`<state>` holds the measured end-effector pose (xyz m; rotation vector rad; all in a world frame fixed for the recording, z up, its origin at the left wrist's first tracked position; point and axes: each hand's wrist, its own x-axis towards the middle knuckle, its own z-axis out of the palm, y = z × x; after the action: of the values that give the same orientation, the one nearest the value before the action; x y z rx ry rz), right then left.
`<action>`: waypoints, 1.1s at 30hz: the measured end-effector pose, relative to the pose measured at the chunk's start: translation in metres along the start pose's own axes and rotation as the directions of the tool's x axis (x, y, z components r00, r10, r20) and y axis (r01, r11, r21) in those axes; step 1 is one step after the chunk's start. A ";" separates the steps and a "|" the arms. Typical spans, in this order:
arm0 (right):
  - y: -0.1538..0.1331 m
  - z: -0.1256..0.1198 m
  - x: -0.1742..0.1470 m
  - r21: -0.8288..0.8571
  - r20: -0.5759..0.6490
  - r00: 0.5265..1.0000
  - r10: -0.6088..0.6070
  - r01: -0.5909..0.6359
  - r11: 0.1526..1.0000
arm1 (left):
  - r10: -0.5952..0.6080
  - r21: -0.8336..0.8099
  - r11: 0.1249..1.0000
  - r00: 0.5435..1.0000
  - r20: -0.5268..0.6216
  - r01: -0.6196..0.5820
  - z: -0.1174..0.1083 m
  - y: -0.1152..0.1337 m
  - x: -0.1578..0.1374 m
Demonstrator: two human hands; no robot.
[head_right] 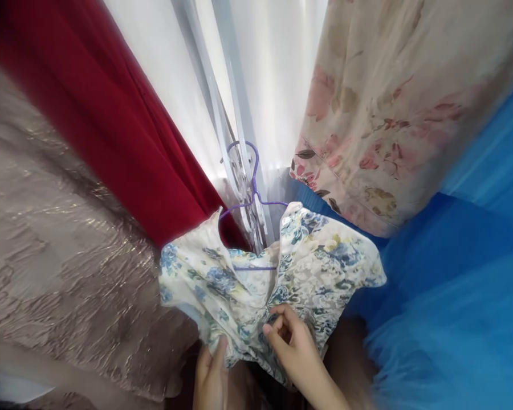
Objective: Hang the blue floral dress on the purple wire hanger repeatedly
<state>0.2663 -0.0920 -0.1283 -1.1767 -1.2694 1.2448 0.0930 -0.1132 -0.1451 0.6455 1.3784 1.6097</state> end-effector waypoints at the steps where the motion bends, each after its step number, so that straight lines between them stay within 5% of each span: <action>1: 0.000 -0.001 0.002 -0.014 -0.009 1.000 -0.010 0.010 1.000 | -0.050 0.032 0.998 0.999 0.009 0.050 0.000 -0.007 -0.002; 8: -0.005 -0.011 0.023 -0.028 -0.077 0.997 -0.019 0.017 0.999 | -0.153 0.127 0.979 0.988 -0.035 0.157 0.003 -0.041 -0.016; 12: -0.007 -0.010 0.037 0.070 -0.034 0.999 0.033 -0.030 0.997 | -0.096 0.184 0.977 0.994 -0.049 0.104 -0.007 -0.038 -0.007; 15: -0.004 -0.008 0.038 0.098 -0.020 1.000 0.004 -0.002 0.995 | 0.029 0.180 0.984 0.986 -0.165 0.001 -0.010 -0.028 0.003; 18: 0.002 -0.006 0.029 0.115 -0.026 1.000 -0.006 0.009 0.993 | 0.316 0.212 0.944 0.879 -0.358 -0.253 -0.008 -0.026 0.005; 20: 0.005 -0.004 0.019 0.131 -0.021 1.000 0.019 -0.016 0.991 | 0.462 0.273 0.884 0.801 -0.381 -0.380 -0.003 -0.031 0.001; 24: 0.006 0.003 -0.003 0.155 0.021 0.999 0.049 -0.051 0.987 | 0.412 0.368 0.835 0.908 0.073 -0.408 0.013 -0.048 -0.008; 26: 0.005 0.006 -0.011 0.163 0.032 0.999 0.043 -0.048 0.985 | 0.327 0.387 0.830 0.913 0.245 -0.401 0.023 -0.054 -0.009; 33: 0.004 0.001 -0.027 0.229 0.020 0.997 0.075 -0.078 0.970 | 0.394 0.336 0.778 0.829 0.396 -0.531 0.047 -0.054 -0.014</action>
<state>0.2667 -0.1188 -0.1324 -1.0597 -1.0635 1.4161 0.1546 -0.1033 -0.1835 1.5532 1.4156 1.4795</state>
